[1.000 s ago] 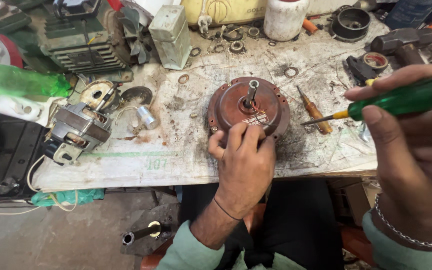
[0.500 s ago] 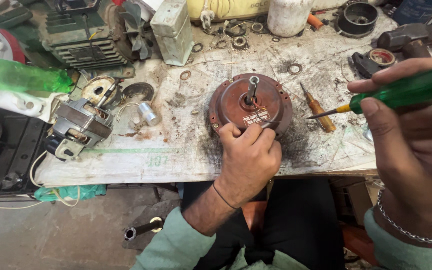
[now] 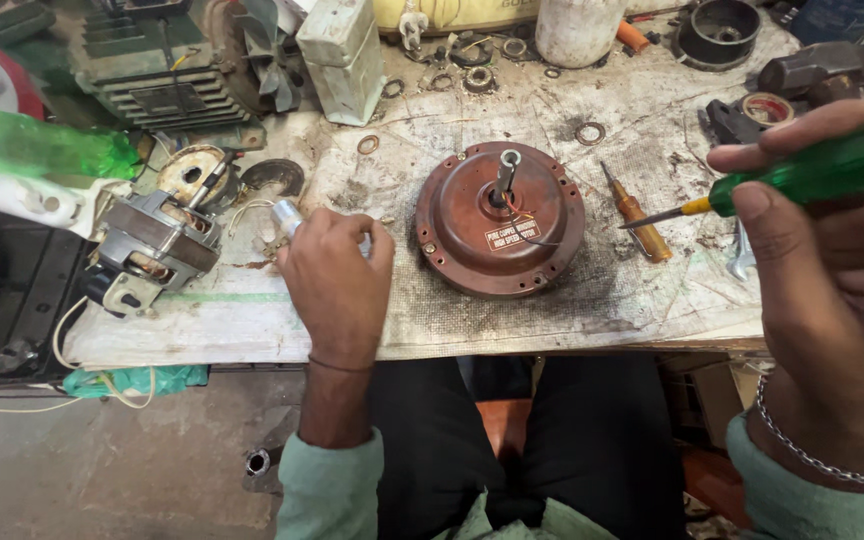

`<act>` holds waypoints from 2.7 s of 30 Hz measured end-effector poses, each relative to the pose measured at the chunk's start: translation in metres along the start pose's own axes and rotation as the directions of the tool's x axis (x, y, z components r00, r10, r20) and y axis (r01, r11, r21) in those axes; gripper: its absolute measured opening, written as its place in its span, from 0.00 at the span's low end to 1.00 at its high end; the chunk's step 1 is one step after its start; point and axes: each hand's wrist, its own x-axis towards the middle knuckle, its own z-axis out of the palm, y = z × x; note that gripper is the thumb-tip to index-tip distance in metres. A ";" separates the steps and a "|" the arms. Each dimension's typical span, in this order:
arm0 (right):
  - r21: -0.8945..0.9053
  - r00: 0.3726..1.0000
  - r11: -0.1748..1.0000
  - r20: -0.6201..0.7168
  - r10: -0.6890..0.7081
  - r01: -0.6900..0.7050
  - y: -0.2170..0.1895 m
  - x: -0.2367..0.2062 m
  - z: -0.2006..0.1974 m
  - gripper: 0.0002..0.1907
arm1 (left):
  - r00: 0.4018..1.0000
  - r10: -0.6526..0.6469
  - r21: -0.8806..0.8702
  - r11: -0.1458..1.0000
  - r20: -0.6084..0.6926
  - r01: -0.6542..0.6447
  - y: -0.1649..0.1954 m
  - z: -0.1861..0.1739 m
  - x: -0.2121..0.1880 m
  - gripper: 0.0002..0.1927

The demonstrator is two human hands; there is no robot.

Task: The person disassembles a small electric motor on a workbench. They use a screwdriver to remove screws, pliers to cut a wire, and a hammer with a punch to remove a pin, then separate the motor housing and internal components.

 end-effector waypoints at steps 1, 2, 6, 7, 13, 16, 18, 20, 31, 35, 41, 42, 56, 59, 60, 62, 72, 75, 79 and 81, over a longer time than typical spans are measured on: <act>-0.008 1.000 1.000 0.007 -0.010 0.010 0.001 0.001 0.000 0.12 | 0.999 -0.040 0.022 0.999 0.028 0.039 -0.005 0.004 0.001 0.05; -0.028 1.000 0.999 0.016 -0.027 0.028 0.002 0.001 -0.001 0.12 | 0.994 -0.073 0.024 0.997 0.076 0.072 -0.007 0.008 0.002 0.05; -0.016 1.000 1.000 0.020 -0.011 0.011 0.003 0.003 -0.001 0.11 | 0.972 -0.143 0.045 0.990 0.186 0.137 -0.010 0.016 0.001 0.08; -0.012 1.000 1.000 0.018 0.001 -0.001 0.003 0.004 -0.002 0.11 | 0.970 -0.147 0.052 0.989 0.191 0.140 -0.010 0.016 0.001 0.08; -0.049 1.000 0.999 0.029 -0.011 0.013 0.001 0.005 -0.003 0.10 | 0.981 0.129 -0.074 0.990 0.145 -0.120 -0.011 0.016 0.005 0.12; -0.030 0.999 0.999 0.029 -0.018 0.019 0.001 0.005 -0.004 0.11 | 0.945 0.042 -0.116 0.993 0.323 -0.004 -0.011 0.020 0.006 0.11; -0.064 0.998 0.997 0.037 -0.044 0.046 0.002 0.005 -0.004 0.09 | 0.940 -0.013 -0.061 0.998 0.341 0.036 -0.012 0.021 0.007 0.09; -0.147 0.992 0.982 0.062 -0.108 0.116 0.003 0.006 -0.005 0.04 | 0.948 -0.047 0.001 0.999 0.316 0.049 -0.013 0.020 0.009 0.08; 0.017 0.999 1.000 0.046 -0.027 0.026 0.016 0.004 -0.006 0.10 | 0.988 0.122 -0.485 0.873 0.099 -0.059 0.042 -0.006 -0.018 0.27; 0.016 0.995 0.997 0.070 -0.072 0.071 0.021 -0.001 -0.005 0.10 | 0.952 0.112 -0.418 0.908 0.283 0.017 0.052 -0.031 -0.024 0.31; 0.137 0.984 0.980 0.094 -0.155 0.141 0.015 -0.005 0.005 0.28 | 0.960 0.199 -0.323 0.938 0.195 -0.129 0.063 -0.032 -0.041 0.22; 0.137 0.978 0.976 0.101 -0.184 0.169 0.012 -0.004 0.008 0.30 | 0.954 0.250 -0.373 0.911 0.164 -0.174 0.064 -0.025 -0.038 0.20; 0.089 0.955 0.965 0.148 -0.256 0.245 0.001 0.014 0.037 0.36 | 0.953 0.280 -0.518 0.836 0.117 -0.182 0.086 0.008 -0.042 0.14; 0.078 0.956 0.967 0.147 -0.253 0.244 0.009 0.014 0.038 0.36 | 0.953 0.275 -0.514 0.839 0.125 -0.175 0.086 0.009 -0.042 0.14; 0.062 0.955 0.965 0.140 -0.263 0.257 0.011 0.014 0.038 0.36 | 0.954 0.271 -0.512 0.842 0.127 -0.171 0.086 0.009 -0.042 0.14; 0.024 0.950 0.958 0.127 -0.287 0.286 0.016 0.014 0.038 0.37 | 0.955 0.266 -0.509 0.844 0.129 -0.166 0.088 0.010 -0.042 0.14; -0.125 0.933 0.927 0.108 -0.342 0.354 0.020 0.004 0.040 0.39 | 0.958 0.255 -0.497 0.853 0.129 -0.160 0.088 0.016 -0.046 0.12; -0.232 0.903 0.873 0.119 -0.413 0.429 0.020 0.006 0.042 0.37 | 0.958 0.260 -0.496 0.852 0.124 -0.168 0.087 0.017 -0.048 0.13; -0.110 0.909 0.902 0.056 -0.413 0.416 0.019 0.010 0.050 0.31 | 0.959 0.276 -0.463 0.861 0.073 -0.212 0.086 0.018 -0.049 0.16; 0.150 0.947 0.937 0.016 -0.322 0.316 0.017 0.011 0.055 0.26 | 0.969 0.203 -0.538 0.837 0.140 -0.097 0.085 0.017 -0.047 0.34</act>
